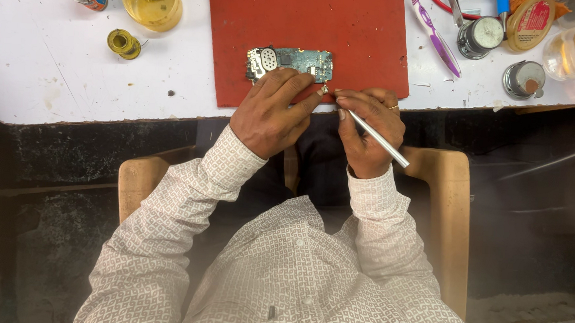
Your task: The person solders components on a disassembled phone motherboard resting on a red mat, holding a soldering iron in one hand and solder wire in the other. They use tweezers to position parts, apply paste from a tube onto the board, reposition the board, and scrub it with a toothbrush.
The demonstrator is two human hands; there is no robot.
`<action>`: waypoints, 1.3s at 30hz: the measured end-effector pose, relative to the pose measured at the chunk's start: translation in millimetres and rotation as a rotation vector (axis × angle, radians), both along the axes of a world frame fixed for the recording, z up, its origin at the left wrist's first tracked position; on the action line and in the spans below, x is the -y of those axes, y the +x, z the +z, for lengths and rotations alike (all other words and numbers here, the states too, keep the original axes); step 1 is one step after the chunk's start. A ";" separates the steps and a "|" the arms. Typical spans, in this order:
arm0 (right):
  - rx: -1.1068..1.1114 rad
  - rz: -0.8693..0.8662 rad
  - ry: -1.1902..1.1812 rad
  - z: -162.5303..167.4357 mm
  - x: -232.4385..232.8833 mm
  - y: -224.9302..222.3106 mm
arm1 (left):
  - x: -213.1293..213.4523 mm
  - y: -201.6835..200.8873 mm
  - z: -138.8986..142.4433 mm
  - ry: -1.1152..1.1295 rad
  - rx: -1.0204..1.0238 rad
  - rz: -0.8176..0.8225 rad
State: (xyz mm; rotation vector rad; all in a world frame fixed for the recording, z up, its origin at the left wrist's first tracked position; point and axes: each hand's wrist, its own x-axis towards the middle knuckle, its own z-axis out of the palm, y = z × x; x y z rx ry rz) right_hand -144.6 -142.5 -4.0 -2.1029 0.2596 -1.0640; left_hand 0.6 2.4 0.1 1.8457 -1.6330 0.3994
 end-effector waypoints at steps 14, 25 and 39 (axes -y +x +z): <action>0.000 -0.006 -0.026 -0.7 -0.5 0.8 | 0.4 -0.4 1.5 -0.017 -0.009 -0.004; 0.011 -0.026 -0.035 1.2 -1.0 1.7 | 0.3 0.0 0.3 -0.013 0.005 -0.002; 0.005 -0.004 -0.055 0.8 2.3 -1.8 | 0.5 -0.5 0.6 -0.009 -0.001 0.002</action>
